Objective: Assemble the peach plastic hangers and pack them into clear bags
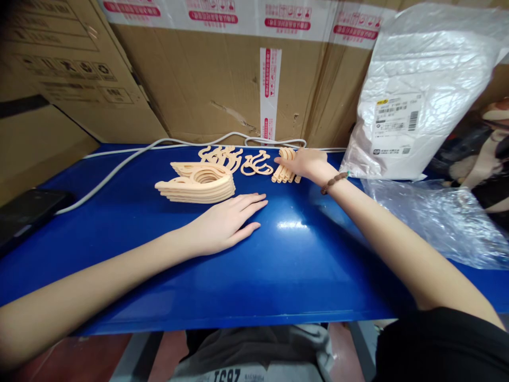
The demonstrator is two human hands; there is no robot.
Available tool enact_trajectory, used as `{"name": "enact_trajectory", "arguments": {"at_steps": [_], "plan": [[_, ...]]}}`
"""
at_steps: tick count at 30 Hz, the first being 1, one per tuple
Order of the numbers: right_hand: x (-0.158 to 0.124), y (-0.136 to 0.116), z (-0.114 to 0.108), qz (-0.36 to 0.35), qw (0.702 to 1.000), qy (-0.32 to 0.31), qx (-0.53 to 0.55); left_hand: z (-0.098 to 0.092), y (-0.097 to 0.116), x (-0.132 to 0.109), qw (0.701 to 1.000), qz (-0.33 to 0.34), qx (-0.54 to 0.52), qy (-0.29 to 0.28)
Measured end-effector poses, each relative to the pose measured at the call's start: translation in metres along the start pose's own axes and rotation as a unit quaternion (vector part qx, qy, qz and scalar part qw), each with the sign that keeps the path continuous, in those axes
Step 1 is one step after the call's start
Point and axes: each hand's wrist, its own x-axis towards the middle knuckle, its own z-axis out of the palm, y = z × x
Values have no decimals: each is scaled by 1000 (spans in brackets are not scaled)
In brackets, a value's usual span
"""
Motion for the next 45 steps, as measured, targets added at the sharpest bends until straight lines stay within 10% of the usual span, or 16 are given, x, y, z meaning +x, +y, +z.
{"name": "enact_trajectory", "arguments": {"at_steps": [13,20,45], "plan": [[-1,2,1,2,1000,7,3,0,0,-1,1000,0,-4,2],[8,2,0,-27,992,122,-2,-1,1,0,1000,0,-3,-3],[20,-6,2,-22,997,69,-15,-2,0,0,1000,-2,-8,-3]]}}
